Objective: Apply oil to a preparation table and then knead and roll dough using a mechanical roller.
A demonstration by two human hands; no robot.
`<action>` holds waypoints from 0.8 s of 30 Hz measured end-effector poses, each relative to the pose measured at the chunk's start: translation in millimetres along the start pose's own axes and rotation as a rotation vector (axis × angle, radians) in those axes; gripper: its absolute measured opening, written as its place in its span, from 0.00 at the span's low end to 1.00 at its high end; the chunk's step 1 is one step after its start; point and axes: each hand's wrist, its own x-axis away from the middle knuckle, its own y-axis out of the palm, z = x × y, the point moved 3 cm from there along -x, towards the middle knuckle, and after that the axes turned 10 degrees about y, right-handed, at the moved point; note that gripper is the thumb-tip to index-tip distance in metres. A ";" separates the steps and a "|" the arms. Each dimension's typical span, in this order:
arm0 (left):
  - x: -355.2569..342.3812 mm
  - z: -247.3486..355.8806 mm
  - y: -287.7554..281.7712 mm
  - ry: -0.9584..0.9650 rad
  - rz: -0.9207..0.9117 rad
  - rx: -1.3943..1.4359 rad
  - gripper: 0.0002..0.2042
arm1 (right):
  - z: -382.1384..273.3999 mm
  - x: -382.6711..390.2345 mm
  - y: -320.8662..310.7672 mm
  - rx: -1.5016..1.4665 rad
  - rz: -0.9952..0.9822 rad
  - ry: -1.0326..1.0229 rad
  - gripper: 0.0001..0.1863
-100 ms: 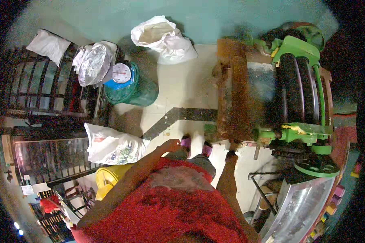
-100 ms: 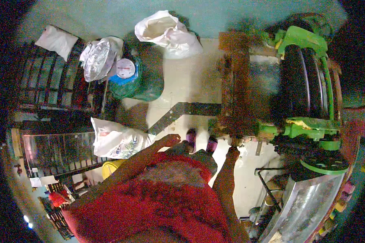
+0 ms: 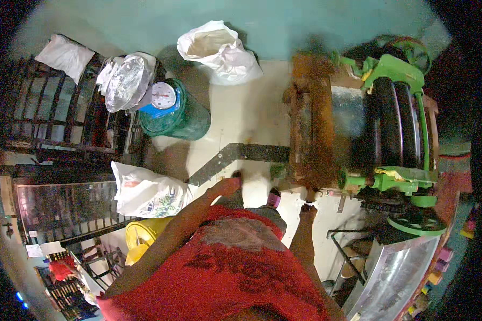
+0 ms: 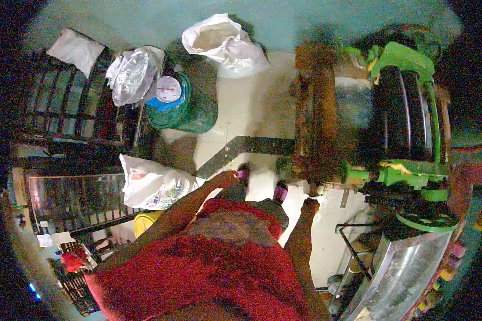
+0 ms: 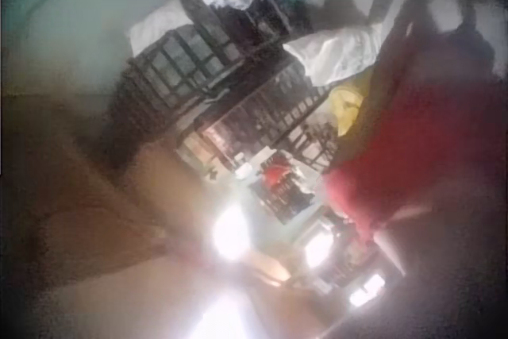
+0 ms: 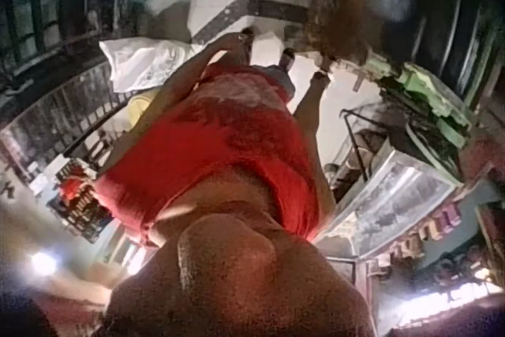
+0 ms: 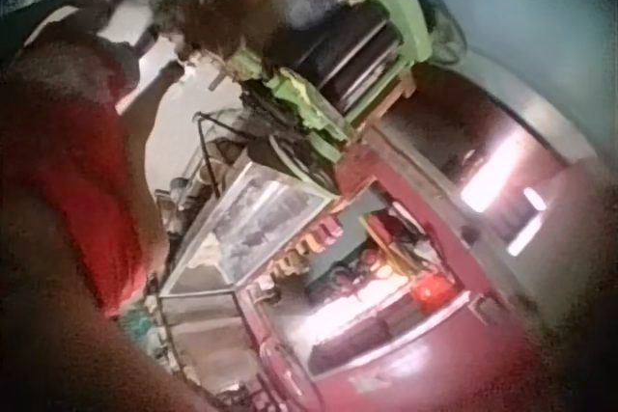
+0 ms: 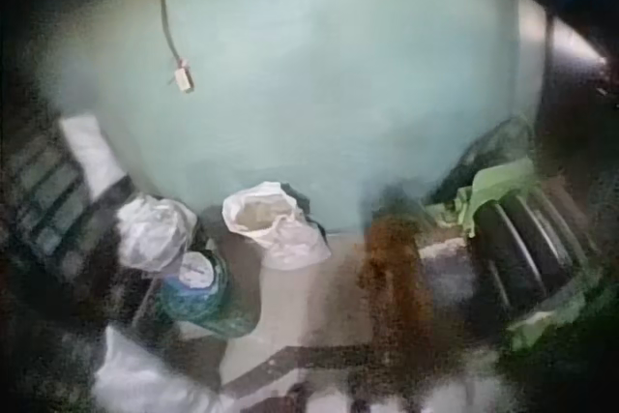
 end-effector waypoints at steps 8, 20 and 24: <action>67.9 -223.5 -172.4 0.033 0.867 1.551 0.11 | -123.2 60.8 -34.9 -1.355 -0.087 0.173 0.12; 178.1 -507.0 -412.0 0.037 1.762 1.193 0.06 | -446.0 168.1 -90.6 -1.051 -0.281 0.639 0.18; 199.8 -556.6 -420.7 -0.048 1.709 0.272 0.09 | -507.4 125.9 -95.7 -1.114 -0.314 0.576 0.18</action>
